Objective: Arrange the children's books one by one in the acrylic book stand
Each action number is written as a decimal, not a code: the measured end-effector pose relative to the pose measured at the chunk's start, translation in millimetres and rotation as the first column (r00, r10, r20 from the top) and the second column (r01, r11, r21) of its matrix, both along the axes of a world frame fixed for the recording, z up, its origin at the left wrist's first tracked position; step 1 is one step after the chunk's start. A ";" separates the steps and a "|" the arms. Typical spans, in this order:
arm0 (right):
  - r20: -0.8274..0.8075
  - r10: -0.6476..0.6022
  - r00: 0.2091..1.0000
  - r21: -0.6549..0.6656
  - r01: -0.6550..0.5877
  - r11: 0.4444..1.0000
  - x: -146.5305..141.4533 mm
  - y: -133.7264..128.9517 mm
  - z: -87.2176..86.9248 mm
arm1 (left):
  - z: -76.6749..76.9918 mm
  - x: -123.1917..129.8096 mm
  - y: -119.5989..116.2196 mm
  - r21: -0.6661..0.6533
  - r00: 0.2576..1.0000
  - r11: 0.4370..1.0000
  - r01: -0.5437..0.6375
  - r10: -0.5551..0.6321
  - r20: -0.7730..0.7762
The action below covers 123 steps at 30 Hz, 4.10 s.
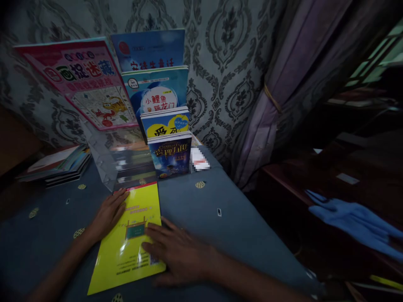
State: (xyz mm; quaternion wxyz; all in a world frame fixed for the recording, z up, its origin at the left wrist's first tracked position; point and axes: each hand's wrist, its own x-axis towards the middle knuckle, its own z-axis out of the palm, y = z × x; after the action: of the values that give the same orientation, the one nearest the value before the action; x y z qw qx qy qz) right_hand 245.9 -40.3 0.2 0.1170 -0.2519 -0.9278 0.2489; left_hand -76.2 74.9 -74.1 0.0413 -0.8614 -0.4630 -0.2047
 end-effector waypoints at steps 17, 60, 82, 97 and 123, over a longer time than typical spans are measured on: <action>0.215 0.067 0.974 0.309 -0.133 0.942 -19.2 -2.0 28.7 | 0.5 -0.8 -0.2 -0.056 0.999 0.998 -0.037 0.038 0.011; 0.079 -0.007 0.997 0.049 0.004 0.999 -35.1 -6.8 -11.3 | 38.7 43.3 2.2 -0.264 0.967 0.948 0.178 -0.218 -0.130; 0.128 -0.003 0.992 0.484 -0.060 0.873 -53.2 -11.3 13.0 | 46.0 48.5 2.1 -0.378 0.977 0.912 0.161 -0.201 -0.069; -0.214 0.150 0.965 0.170 -0.115 0.979 -25.9 74.0 -26.9 | 55.0 30.6 11.4 -0.538 0.945 0.777 0.327 -0.263 0.194; -0.724 -0.678 0.127 -0.654 0.189 0.733 -98.2 138.0 46.1 | 108.3 27.2 35.2 -0.126 -0.065 0.924 0.360 0.160 0.985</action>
State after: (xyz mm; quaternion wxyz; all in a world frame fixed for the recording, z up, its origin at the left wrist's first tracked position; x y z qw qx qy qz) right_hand 147.7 97.7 46.3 0.6527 -0.3387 -0.4729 0.4855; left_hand -49.0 110.2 34.2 -0.4787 -0.4625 -0.3067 -0.6804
